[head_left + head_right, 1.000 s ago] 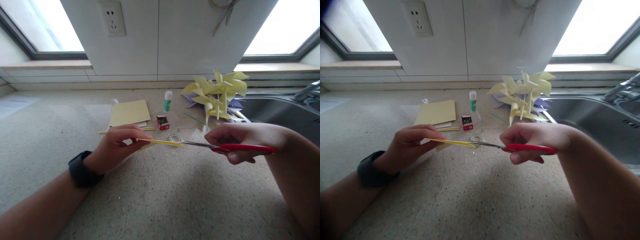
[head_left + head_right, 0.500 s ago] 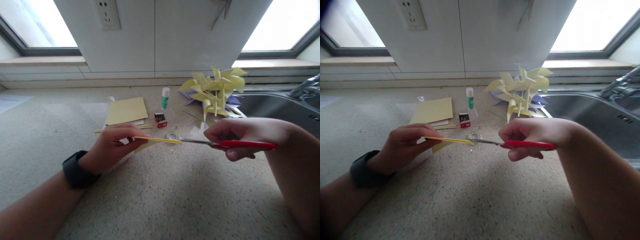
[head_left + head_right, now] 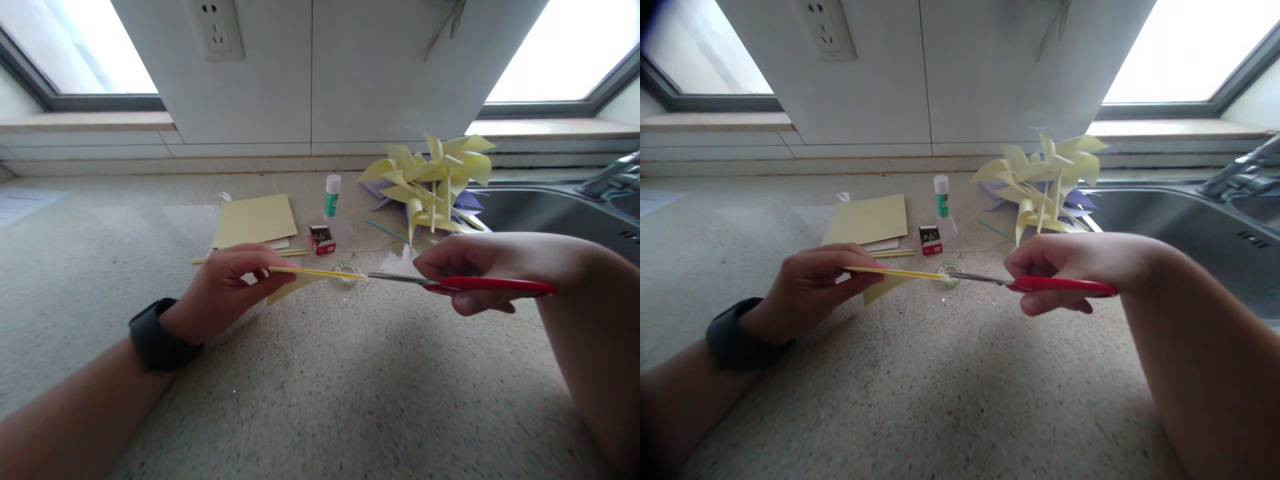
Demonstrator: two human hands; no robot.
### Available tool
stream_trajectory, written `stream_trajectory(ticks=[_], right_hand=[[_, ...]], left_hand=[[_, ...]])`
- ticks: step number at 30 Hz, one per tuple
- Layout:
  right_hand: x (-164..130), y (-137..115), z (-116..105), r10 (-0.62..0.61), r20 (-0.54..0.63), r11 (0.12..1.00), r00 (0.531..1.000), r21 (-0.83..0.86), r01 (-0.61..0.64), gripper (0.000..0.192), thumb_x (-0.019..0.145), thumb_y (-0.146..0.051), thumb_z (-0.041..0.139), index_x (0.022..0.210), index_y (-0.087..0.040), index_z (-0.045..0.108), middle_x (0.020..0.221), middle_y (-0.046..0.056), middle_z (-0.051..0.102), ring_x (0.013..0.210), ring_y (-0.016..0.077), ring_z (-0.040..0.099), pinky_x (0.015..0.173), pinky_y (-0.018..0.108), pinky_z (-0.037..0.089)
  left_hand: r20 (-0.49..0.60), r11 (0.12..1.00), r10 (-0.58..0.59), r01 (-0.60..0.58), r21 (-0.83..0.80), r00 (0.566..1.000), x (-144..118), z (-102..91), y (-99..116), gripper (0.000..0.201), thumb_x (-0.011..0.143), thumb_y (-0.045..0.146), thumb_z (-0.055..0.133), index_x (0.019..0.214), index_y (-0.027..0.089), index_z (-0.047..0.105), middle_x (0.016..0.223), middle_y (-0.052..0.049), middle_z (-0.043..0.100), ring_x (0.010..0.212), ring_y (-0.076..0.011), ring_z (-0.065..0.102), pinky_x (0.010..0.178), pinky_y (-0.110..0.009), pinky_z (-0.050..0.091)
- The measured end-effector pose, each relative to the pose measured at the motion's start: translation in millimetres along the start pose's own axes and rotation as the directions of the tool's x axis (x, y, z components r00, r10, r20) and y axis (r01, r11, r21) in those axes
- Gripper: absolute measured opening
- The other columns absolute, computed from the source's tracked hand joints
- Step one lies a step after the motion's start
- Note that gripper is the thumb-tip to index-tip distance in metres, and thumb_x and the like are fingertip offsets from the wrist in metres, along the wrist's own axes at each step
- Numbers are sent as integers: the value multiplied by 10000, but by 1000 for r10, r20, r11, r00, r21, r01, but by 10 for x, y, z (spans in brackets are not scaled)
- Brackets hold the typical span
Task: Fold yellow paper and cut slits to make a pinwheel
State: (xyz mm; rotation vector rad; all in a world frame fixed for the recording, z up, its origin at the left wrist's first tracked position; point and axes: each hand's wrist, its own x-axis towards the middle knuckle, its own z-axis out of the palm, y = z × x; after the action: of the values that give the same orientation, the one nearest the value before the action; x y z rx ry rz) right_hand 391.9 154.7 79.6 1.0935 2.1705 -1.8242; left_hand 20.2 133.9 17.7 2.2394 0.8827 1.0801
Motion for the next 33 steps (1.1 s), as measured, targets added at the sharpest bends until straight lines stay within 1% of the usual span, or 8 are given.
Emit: stream_trajectory(ticks=[5, 15, 21, 24, 28, 33], right_hand=[[25, 10, 9, -16, 9, 1000, 1000, 21, 16, 370, 853, -427, 754, 773, -193, 478, 545, -83, 487, 415, 44, 434, 371, 147, 333], [48, -20, 11, -32, 29, 999, 999, 26, 32, 381, 851, -463, 750, 775, -184, 503, 566, -62, 522, 415, 50, 457, 370, 148, 345], [67, -61, 36, 10, 22, 1000, 1000, -6, -10, 401, 831, -472, 766, 756, -186, 495, 559, -58, 529, 418, 54, 474, 370, 143, 343], [86, -96, 63, 28, 18, 999, 999, -18, -28, 418, 821, -493, 768, 750, -189, 491, 556, -55, 537, 420, 58, 483, 370, 143, 353], [132, -105, 100, 24, 28, 1000, 999, 17, -25, 427, 803, -494, 782, 741, -191, 487, 544, -58, 540, 414, 61, 483, 364, 142, 351], [176, -92, 137, -16, 56, 998, 998, 58, 13, 403, 786, -449, 805, 747, -189, 499, 549, -63, 543, 407, 63, 489, 359, 143, 356]], left_hand=[[9, 1000, 16, -16, -12, 1000, 5, 4, 6, 164, 916, 192, 695, 1029, 293, 756, 935, 2, 746, 838, -129, 679, 643, -210, 531], [35, 1000, 13, -13, -16, 999, 10, 5, 26, 137, 922, 196, 687, 1016, 269, 755, 929, -5, 743, 809, -127, 674, 633, -209, 529], [65, 999, 25, -22, -39, 998, 37, 17, 64, 124, 935, 207, 670, 1016, 249, 755, 936, -22, 752, 822, -136, 686, 672, -226, 549], [78, 998, 50, -46, -50, 996, 49, 42, 90, 120, 931, 217, 678, 1021, 229, 755, 927, -36, 759, 808, -138, 688, 669, -227, 554], [127, 997, 70, -66, -41, 989, 59, 77, 137, 116, 934, 216, 676, 1017, 213, 757, 906, -33, 761, 791, -131, 691, 658, -211, 551], [181, 994, 102, -95, -51, 978, 53, 84, 165, 169, 952, 173, 647, 1085, 222, 738, 948, -14, 752, 845, -120, 696, 743, -214, 558]])
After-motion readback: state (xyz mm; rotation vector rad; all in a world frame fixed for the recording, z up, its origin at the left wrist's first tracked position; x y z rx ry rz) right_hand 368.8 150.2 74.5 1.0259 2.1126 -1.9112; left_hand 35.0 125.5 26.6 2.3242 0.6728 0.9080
